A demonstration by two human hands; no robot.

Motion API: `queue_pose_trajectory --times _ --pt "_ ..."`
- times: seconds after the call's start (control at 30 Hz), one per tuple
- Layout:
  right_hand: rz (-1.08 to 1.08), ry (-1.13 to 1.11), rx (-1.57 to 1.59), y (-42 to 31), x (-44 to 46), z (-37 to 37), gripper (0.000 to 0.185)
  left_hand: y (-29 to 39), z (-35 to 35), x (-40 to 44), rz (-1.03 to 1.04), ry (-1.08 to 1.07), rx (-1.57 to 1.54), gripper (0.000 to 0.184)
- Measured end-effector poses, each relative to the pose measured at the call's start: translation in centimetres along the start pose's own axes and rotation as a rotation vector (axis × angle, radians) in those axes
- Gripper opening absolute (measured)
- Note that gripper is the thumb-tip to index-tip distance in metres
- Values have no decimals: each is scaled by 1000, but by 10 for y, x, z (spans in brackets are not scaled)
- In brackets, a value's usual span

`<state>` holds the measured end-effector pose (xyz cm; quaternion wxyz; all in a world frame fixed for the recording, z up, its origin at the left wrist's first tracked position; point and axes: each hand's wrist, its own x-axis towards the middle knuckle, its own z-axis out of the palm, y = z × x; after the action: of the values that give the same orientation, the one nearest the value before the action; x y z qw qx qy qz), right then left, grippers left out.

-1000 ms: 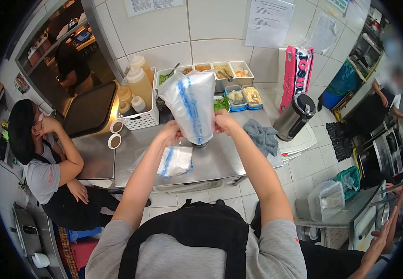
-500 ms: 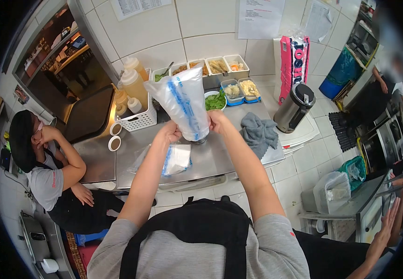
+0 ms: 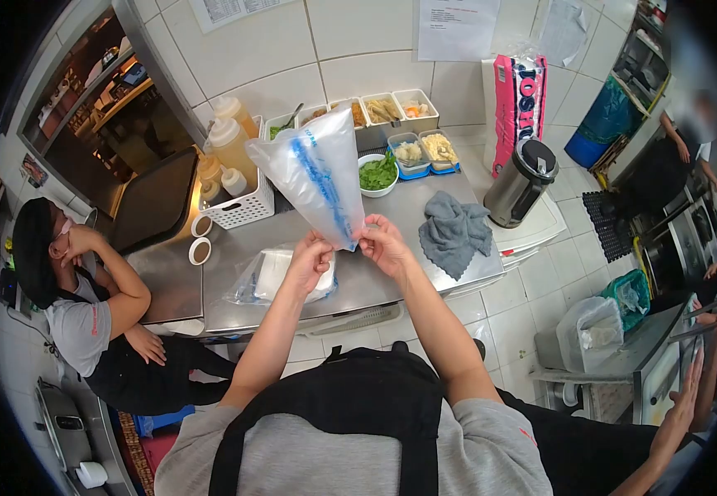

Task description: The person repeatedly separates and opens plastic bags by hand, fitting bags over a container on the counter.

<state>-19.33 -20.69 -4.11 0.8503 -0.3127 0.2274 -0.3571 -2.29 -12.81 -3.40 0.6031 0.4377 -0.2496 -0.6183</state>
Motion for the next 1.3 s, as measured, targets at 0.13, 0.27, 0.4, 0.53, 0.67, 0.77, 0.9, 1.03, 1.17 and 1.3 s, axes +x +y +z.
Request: queue_pose_trajectory --times 0.13,0.27,0.4,0.53,0.67,0.77,0.9,1.03,1.17,1.3 --pt "-108 100 -162 14 2 -8 26 -8 -1 1 90 72 178 29" --pt "-152 160 -419 12 -7 -8 27 -1 -4 0 130 110 387 35" --pt "-170 205 -639 6 -26 -20 24 0 -24 -2 328 105 561 45" --pt "-207 221 -615 -46 -78 1 21 18 -14 -5 605 159 640 77" --pt "-556 150 -588 -124 -160 41 28 27 11 15 776 58 429 98" --pt "-1021 -14 -693 -165 -247 74 45 23 26 29 795 41 406 99" --pt "-1234 -729 -694 -184 -345 106 66 14 24 45 834 117 408 97" --pt "-1134 -800 -1050 -173 -400 144 64 12 14 52 840 96 434 89" --pt "-805 -809 -1474 -176 -417 171 53 12 12 52 823 101 423 83" --pt "-1110 -792 -1155 -161 -409 164 27 9 6 58 784 70 376 81"
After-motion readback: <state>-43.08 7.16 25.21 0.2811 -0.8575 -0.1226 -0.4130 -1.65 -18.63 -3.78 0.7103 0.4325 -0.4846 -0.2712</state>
